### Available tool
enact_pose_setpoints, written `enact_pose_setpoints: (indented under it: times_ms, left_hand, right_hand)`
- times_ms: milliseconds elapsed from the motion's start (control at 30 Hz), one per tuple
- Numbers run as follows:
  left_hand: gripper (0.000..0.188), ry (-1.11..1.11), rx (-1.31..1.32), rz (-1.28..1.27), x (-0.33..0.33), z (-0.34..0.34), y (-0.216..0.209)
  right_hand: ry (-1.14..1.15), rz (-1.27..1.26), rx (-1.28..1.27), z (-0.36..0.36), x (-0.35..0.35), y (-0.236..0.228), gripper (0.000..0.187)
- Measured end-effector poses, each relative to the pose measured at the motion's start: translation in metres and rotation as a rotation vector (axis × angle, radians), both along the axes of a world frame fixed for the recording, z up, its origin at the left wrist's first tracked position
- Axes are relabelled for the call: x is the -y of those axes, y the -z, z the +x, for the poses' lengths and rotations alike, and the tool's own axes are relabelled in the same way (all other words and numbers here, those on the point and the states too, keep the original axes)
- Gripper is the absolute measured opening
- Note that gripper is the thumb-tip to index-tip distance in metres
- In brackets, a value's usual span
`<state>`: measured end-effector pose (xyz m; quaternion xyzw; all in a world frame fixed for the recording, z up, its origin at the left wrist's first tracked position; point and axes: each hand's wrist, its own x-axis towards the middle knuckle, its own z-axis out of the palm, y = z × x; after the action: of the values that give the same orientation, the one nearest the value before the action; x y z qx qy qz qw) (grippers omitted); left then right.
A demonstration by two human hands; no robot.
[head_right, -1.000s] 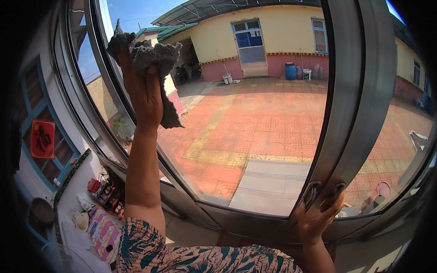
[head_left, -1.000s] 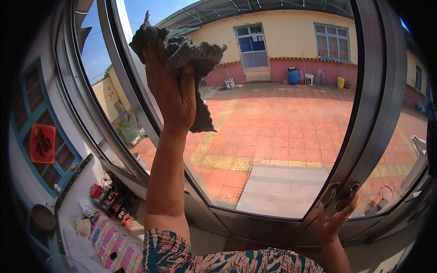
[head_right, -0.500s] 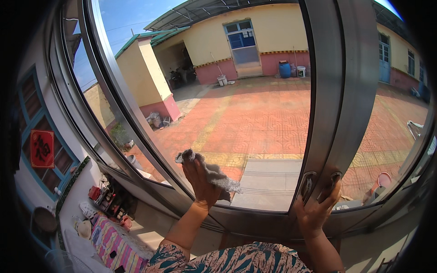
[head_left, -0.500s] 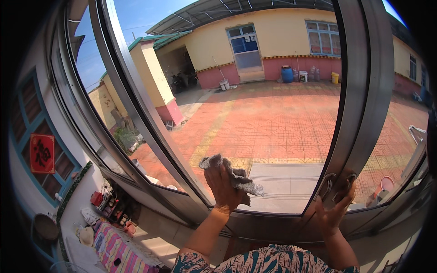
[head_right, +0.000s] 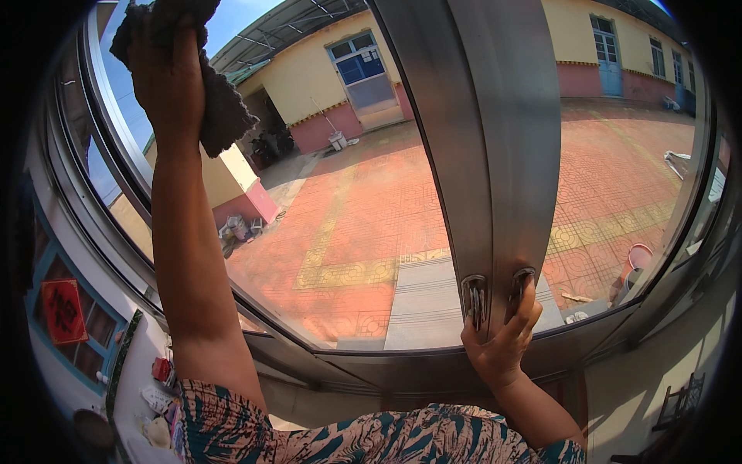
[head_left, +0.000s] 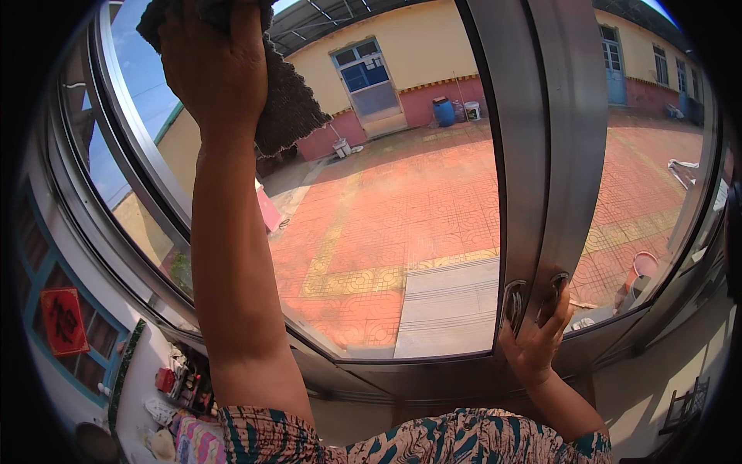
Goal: The person wipes the glass panes of a sliding door and a window with a cloth, moving the door back and forth to reach different areas.
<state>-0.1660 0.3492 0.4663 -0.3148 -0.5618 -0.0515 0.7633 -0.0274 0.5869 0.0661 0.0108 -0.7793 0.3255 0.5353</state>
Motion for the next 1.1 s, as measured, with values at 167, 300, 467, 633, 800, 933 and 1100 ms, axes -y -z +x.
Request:
enact_pose_setpoints:
  times_ms: [167,300,467,633,800,933,1100]
  left_hand:
    - [0.050,0.023,-0.080,-0.157,-0.091,0.012,0.084]
    - [0.043,0.055,0.251,-0.281,-0.108,0.033,0.218]
    - [0.036,-0.140,0.455,-0.533,-0.075,0.051,0.389]
    - [0.029,-0.073,0.525,-0.733,-0.056,0.054,0.521]
    - [0.032,-0.074,0.591,-0.660,-0.057,0.061,0.536]
    - [0.038,-0.091,0.674,-0.296,-0.051,0.059,0.432]
    - [0.067,0.068,0.282,0.114,-0.055,0.019,0.274]
  right_hand:
    - [0.060,0.042,0.016,0.004,-0.007,-0.007,0.099]
    - [0.034,0.049,0.013,0.000,-0.010,-0.002,0.099]
    - [-0.048,-0.024,0.007,0.002,-0.002,-0.003,0.101]
    - [0.027,0.058,-0.028,-0.003,-0.005,0.001,0.101]
    - [0.033,0.028,0.017,-0.002,-0.005,0.002,0.101]
    - [0.035,0.039,0.042,0.000,-0.004,-0.002,0.102]
    - [0.038,0.053,-0.009,-0.003,-0.010,0.000,0.101]
